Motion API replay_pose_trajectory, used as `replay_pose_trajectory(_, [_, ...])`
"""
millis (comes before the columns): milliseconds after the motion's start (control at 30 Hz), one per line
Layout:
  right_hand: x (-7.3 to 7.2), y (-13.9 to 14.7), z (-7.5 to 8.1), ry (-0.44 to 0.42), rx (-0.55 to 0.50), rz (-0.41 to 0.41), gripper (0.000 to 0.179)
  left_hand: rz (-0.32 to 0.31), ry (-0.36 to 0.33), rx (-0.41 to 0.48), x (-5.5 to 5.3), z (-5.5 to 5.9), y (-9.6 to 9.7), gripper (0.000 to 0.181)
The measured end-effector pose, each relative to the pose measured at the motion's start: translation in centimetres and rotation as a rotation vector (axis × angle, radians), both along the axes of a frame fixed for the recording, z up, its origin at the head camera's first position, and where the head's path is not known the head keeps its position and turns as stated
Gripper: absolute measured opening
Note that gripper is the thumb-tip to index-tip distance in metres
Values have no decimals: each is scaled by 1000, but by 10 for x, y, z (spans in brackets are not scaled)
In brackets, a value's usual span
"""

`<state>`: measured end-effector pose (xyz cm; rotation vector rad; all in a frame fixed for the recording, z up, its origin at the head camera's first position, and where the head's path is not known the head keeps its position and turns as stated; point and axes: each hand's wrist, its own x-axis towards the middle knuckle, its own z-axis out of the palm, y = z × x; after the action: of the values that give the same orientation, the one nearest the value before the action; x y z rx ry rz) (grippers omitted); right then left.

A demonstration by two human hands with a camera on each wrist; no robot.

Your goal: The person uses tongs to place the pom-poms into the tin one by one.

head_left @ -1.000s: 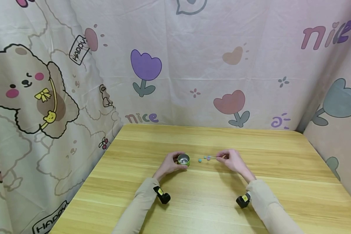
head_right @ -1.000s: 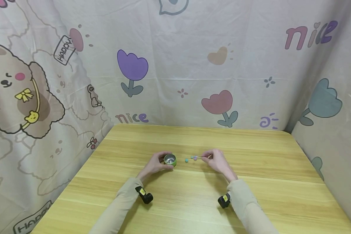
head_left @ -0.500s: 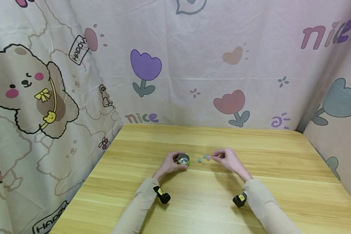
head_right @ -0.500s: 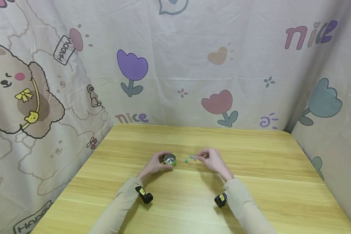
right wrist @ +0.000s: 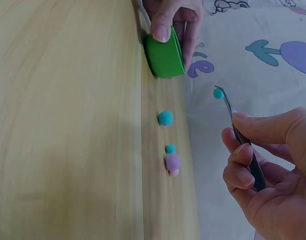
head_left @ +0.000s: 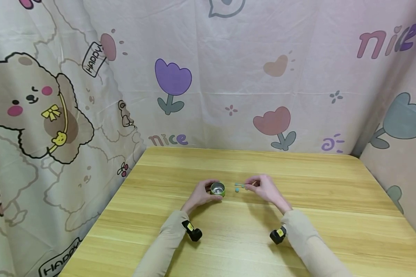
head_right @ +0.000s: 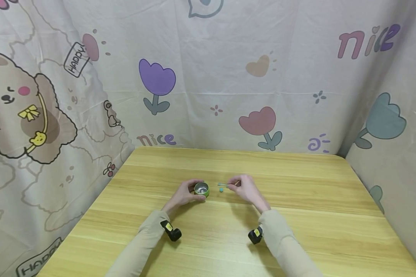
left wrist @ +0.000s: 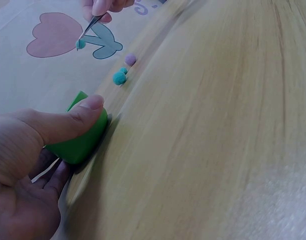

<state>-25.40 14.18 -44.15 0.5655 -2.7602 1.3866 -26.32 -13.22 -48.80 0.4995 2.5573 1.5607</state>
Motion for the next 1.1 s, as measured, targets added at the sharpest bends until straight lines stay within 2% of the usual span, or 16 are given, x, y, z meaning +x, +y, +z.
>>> replay_pose_trajectory(700, [-10, -24, -7, -9, -19, 48, 10, -10, 8, 38, 1, -1, 1, 65])
replay_pose_trajectory(1100, [-13, -36, -8, -23, -31, 73, 11, 0, -4, 10, -1, -2, 1, 64])
